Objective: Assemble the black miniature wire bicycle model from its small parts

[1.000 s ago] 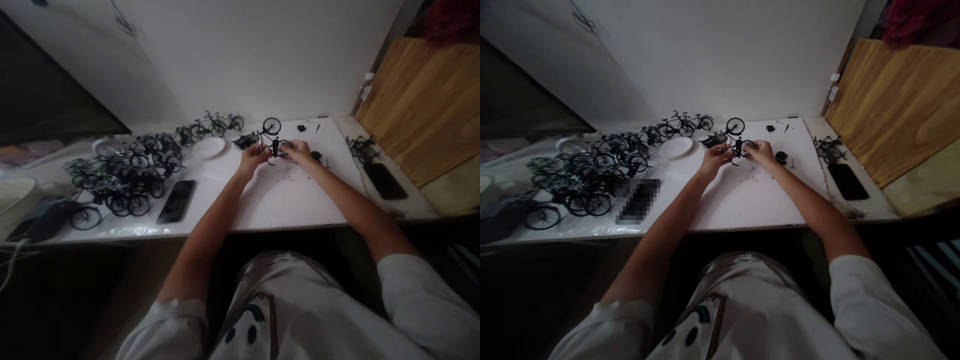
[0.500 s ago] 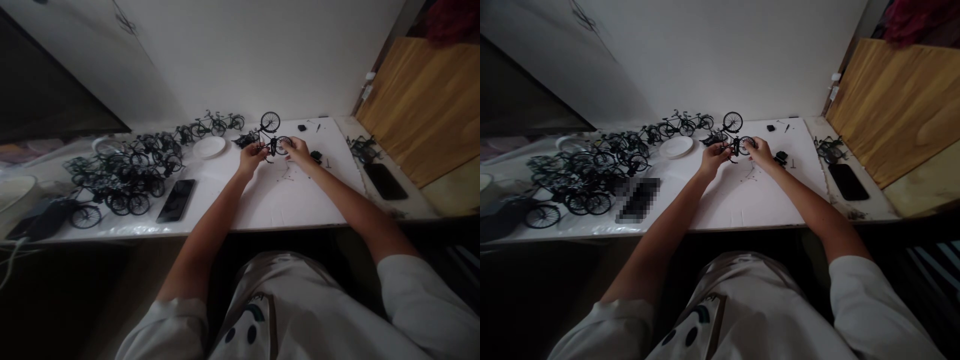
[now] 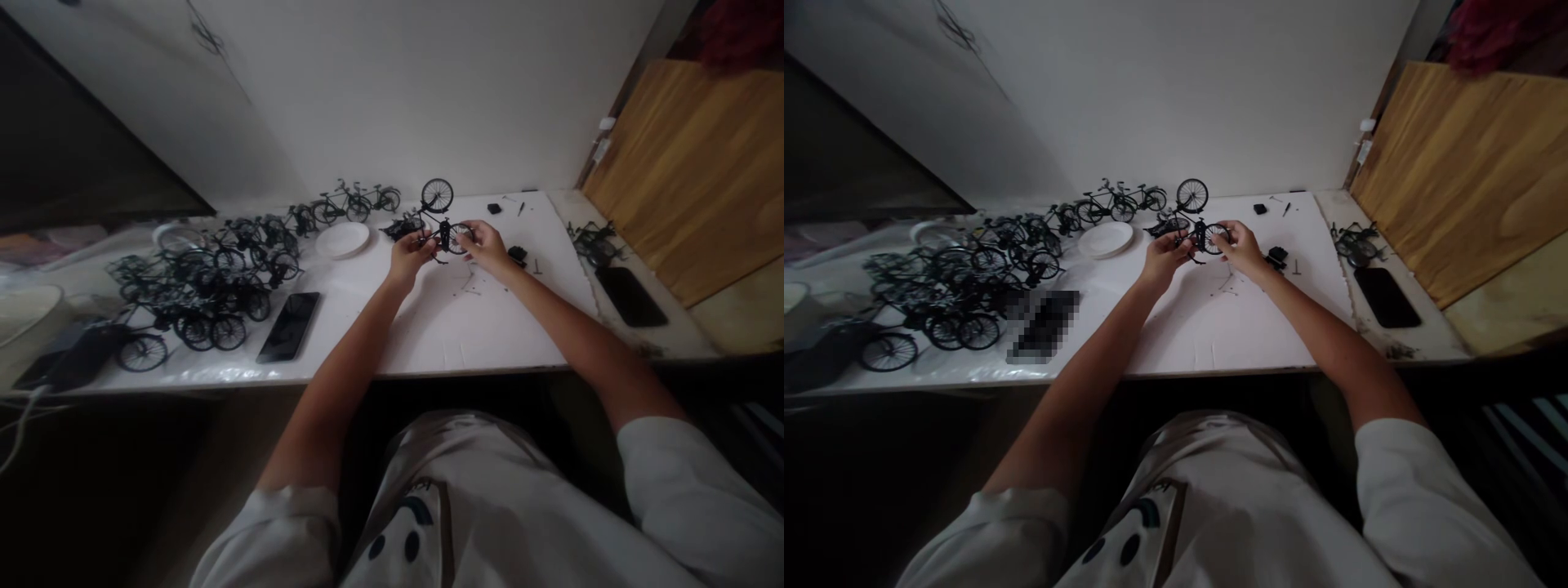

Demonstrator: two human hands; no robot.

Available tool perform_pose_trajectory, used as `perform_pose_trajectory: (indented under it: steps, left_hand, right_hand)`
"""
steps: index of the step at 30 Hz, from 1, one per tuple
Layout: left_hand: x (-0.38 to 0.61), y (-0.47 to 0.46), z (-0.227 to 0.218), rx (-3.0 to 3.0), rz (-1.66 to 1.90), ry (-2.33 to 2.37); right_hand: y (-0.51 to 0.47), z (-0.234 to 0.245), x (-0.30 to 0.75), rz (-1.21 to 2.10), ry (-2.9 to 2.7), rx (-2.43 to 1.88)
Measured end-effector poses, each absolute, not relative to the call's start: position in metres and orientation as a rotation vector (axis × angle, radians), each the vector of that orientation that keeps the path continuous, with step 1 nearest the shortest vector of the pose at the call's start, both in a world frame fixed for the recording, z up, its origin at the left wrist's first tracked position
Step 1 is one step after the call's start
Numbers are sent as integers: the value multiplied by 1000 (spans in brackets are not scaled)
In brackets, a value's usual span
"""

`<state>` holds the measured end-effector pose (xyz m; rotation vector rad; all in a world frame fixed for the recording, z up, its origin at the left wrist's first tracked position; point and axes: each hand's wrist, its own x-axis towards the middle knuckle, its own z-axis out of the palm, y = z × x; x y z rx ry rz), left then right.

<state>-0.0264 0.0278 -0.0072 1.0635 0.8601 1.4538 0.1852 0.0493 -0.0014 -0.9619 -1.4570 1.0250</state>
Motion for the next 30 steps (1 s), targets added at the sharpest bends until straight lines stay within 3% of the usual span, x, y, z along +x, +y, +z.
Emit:
perform_pose_trajectory:
  steps: [30]
  left_hand:
    - [-24, 23, -2, 1058, 1440, 894]
  right_hand:
    - [21, 19, 175, 1264, -1198, -993]
